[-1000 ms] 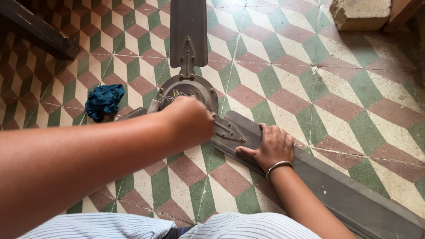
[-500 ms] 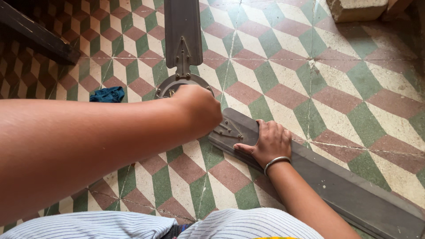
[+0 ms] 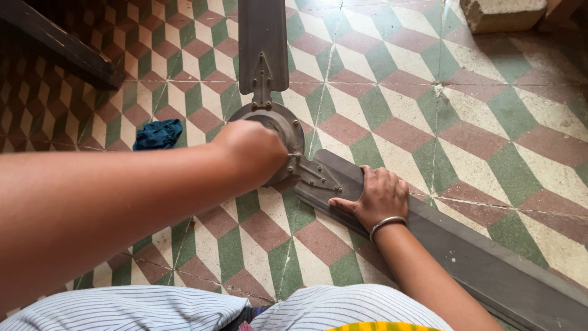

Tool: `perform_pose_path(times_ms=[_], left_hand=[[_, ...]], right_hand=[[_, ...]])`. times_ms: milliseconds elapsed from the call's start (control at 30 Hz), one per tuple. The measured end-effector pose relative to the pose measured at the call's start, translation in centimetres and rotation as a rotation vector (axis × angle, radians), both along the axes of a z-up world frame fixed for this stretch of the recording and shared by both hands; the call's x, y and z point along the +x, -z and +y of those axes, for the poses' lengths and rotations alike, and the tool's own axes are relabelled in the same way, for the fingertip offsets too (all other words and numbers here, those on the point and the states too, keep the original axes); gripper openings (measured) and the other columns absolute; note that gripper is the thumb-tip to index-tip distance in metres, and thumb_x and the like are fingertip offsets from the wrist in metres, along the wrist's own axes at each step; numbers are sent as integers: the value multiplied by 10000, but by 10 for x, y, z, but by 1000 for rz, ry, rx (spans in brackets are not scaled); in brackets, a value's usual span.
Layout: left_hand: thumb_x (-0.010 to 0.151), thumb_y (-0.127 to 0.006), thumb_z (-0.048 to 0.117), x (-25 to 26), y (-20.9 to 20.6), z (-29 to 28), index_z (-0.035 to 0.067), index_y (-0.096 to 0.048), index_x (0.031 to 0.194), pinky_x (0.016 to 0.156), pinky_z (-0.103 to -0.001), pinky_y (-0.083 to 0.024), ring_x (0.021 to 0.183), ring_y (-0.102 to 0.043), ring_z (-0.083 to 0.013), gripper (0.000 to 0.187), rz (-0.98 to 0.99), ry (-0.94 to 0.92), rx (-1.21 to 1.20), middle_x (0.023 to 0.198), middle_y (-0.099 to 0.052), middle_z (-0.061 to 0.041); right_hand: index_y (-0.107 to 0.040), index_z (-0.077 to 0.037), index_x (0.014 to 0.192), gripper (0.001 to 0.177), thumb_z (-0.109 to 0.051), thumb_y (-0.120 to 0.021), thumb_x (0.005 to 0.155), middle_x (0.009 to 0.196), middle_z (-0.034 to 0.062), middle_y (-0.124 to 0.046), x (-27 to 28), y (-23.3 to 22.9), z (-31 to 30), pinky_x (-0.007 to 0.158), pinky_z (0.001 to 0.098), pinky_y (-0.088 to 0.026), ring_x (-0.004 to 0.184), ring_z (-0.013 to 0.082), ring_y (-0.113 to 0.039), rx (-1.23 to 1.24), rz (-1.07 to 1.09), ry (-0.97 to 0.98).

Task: The person uses a screwdriver to loosen and remove screws from the mounting brackets of a ceiling fan lying on the floor. They remove one fan blade from the central hub and set it aside, leaving the remaining two blades attached.

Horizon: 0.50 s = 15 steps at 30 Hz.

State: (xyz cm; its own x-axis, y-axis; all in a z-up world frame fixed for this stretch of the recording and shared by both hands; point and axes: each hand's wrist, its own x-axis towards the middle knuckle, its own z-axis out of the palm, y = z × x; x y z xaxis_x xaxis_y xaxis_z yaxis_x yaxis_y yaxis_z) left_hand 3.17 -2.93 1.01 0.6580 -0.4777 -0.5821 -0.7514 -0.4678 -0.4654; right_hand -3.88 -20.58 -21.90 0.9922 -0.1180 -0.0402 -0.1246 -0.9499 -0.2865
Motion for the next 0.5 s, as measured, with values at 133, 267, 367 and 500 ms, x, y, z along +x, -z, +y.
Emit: perform_pose_path(times_ms=[133,267,367,500], left_hand=[[886,-687,153,-13,7,14,72,-771,939,587,-371,-621,836,-756,-265,128,40,254,187,981,-738,-124],[846,-711,148,-7,0,18,92,-774,910,578,-370,-601,837,-749,-265,106,40,284,143,957,-738,-102],[841,-703,137,16,-9,24,125,-786,875,622,-361,-591,857,-746,-257,90,23,270,164,943,-756,-76],[879,-656,127,17,-4,40,106,-775,860,574,-355,-608,786,-768,-236,122,-81,356,20,952,-757,-86]], right_hand=[[-576,-124,1363,1189,-967,-620,526,1118,98,-637,0,-1,1,1009,462,-417,1091,245,-603,-4,-6,2],[-581,-133,1346,1178,-966,-627,513,1116,91,-636,-1,-3,1,1015,462,-413,1095,246,-599,6,-40,8],[-579,-137,1350,1185,-964,-636,502,1119,88,-633,-2,-6,2,1009,452,-418,1098,246,-594,20,-30,15],[-572,-157,1364,1165,-951,-642,515,1123,78,-632,-1,-7,3,1010,445,-418,1104,240,-595,37,23,29]])
